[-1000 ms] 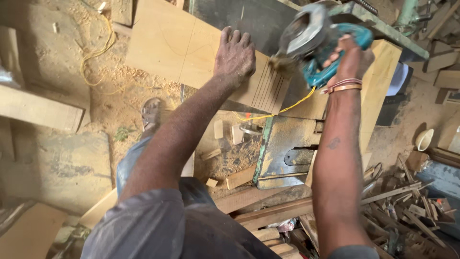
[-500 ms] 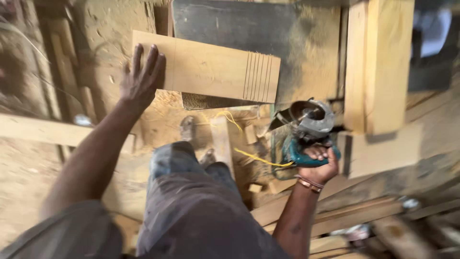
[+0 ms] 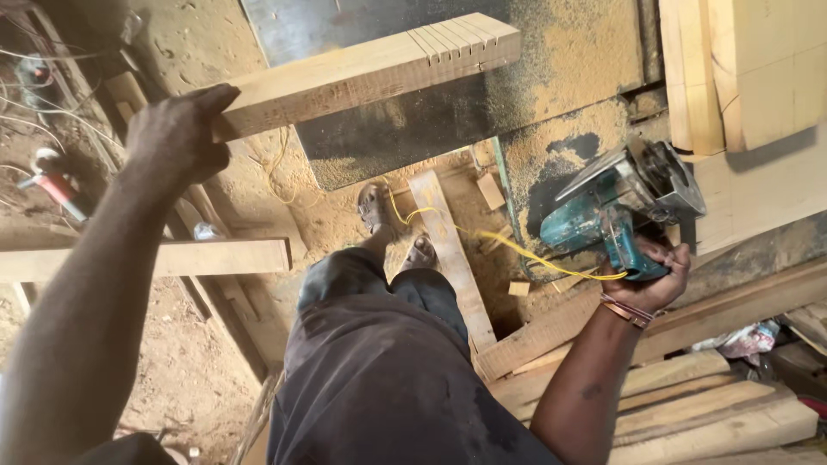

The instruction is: The person uses a handheld circular saw to cut multiple parallel grooves into a rectangular wooden plank. They periodically measure the plank with a tape measure and mark it with a pencil before continuing to cut additional grooves.

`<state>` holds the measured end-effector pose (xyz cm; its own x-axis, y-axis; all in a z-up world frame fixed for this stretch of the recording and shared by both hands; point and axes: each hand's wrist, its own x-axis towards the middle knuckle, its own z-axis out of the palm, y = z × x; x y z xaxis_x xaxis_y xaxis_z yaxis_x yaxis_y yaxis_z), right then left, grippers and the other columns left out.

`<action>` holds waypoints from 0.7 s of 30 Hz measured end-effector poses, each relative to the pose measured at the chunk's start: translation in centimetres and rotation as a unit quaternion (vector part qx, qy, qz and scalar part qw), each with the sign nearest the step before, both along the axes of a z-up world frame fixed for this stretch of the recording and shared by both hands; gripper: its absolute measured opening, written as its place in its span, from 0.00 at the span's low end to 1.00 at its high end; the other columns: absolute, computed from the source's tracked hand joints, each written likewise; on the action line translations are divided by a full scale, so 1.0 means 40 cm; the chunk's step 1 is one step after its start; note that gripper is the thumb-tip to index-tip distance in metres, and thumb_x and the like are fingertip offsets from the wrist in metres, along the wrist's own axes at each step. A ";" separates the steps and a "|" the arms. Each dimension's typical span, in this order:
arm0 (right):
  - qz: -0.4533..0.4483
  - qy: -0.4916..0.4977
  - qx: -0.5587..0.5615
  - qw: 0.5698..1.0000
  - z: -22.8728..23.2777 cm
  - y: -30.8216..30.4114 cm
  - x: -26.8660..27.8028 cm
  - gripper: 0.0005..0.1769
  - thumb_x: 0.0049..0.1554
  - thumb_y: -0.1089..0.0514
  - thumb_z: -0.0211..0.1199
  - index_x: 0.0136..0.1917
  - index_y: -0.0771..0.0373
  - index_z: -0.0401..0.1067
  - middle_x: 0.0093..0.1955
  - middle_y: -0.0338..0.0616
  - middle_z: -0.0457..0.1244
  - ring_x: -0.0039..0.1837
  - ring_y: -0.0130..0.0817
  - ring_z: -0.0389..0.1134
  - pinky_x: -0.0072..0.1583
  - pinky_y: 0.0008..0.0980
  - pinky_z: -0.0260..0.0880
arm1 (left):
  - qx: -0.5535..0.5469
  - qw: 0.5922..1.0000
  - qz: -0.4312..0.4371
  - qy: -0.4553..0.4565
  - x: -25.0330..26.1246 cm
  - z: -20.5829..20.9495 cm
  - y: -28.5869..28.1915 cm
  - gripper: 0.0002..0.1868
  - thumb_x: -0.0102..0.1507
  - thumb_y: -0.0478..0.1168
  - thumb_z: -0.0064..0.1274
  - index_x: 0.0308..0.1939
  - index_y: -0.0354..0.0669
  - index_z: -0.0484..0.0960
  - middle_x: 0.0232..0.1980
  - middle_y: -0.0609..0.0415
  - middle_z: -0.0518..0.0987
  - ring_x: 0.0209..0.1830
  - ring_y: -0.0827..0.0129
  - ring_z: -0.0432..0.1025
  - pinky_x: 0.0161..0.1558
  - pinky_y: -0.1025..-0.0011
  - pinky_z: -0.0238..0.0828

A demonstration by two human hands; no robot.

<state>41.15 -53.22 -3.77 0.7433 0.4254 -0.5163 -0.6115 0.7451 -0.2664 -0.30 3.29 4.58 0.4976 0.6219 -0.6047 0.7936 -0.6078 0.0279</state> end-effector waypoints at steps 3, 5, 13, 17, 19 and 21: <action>0.003 -0.004 -0.003 1.000 0.005 0.011 0.002 0.22 0.70 0.50 0.58 0.35 0.56 0.63 0.32 0.34 0.61 0.38 0.27 0.66 0.48 0.27 0.74 | -0.003 1.000 -0.001 0.003 0.004 0.001 0.010 0.45 0.60 0.31 0.62 0.78 0.71 0.65 0.60 0.60 0.82 0.37 0.68 0.76 0.28 0.72 0.74; 0.026 -0.002 0.015 1.000 0.011 0.029 0.011 0.22 0.73 0.51 0.57 0.37 0.58 0.63 0.33 0.34 0.60 0.37 0.26 0.64 0.47 0.23 0.74 | 0.008 1.000 -0.006 -0.010 0.005 0.001 0.013 0.46 0.59 0.32 0.64 0.77 0.71 0.66 0.63 0.61 0.81 0.41 0.66 0.77 0.30 0.71 0.74; 0.087 0.002 -0.010 0.996 0.032 0.099 0.025 0.13 0.68 0.53 0.58 0.48 0.65 0.65 0.35 0.34 0.59 0.37 0.23 0.63 0.46 0.24 0.72 | 0.012 0.999 -0.027 -0.018 -0.001 -0.008 0.016 0.45 0.57 0.31 0.65 0.75 0.68 0.69 0.67 0.59 0.78 0.45 0.63 0.78 0.34 0.68 0.77; 0.093 -0.004 -0.010 0.996 0.037 0.106 0.027 0.14 0.69 0.53 0.59 0.45 0.60 0.61 0.35 0.35 0.58 0.38 0.24 0.63 0.47 0.25 0.71 | 0.081 0.985 -0.104 -0.113 -0.048 -0.056 -0.002 0.40 0.59 0.28 0.61 0.74 0.60 0.74 0.67 0.59 0.80 0.48 0.65 0.78 0.36 0.68 0.81; 0.092 -0.007 -0.027 0.995 0.043 0.109 0.026 0.11 0.67 0.54 0.59 0.51 0.64 0.63 0.34 0.35 0.58 0.37 0.24 0.63 0.47 0.26 0.71 | 0.122 0.978 -0.128 -0.114 -0.063 -0.080 -0.013 0.29 0.67 0.31 0.61 0.70 0.57 0.72 0.71 0.63 0.77 0.62 0.66 0.75 0.51 0.65 0.80; 0.090 -0.017 -0.048 0.995 0.049 0.111 0.023 0.12 0.66 0.55 0.60 0.53 0.66 0.64 0.35 0.35 0.58 0.37 0.25 0.62 0.47 0.27 0.71 | 0.139 0.973 -0.147 -0.106 -0.060 -0.092 -0.029 0.32 0.66 0.39 0.62 0.72 0.53 0.66 0.77 0.59 0.69 0.72 0.60 0.66 0.62 0.58 0.74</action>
<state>42.09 -48.78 -1.79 0.6774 0.5029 -0.5369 -0.7219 0.5949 -0.3535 -2.69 2.11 0.88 0.7745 0.5585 -0.2969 0.5781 -0.8156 -0.0261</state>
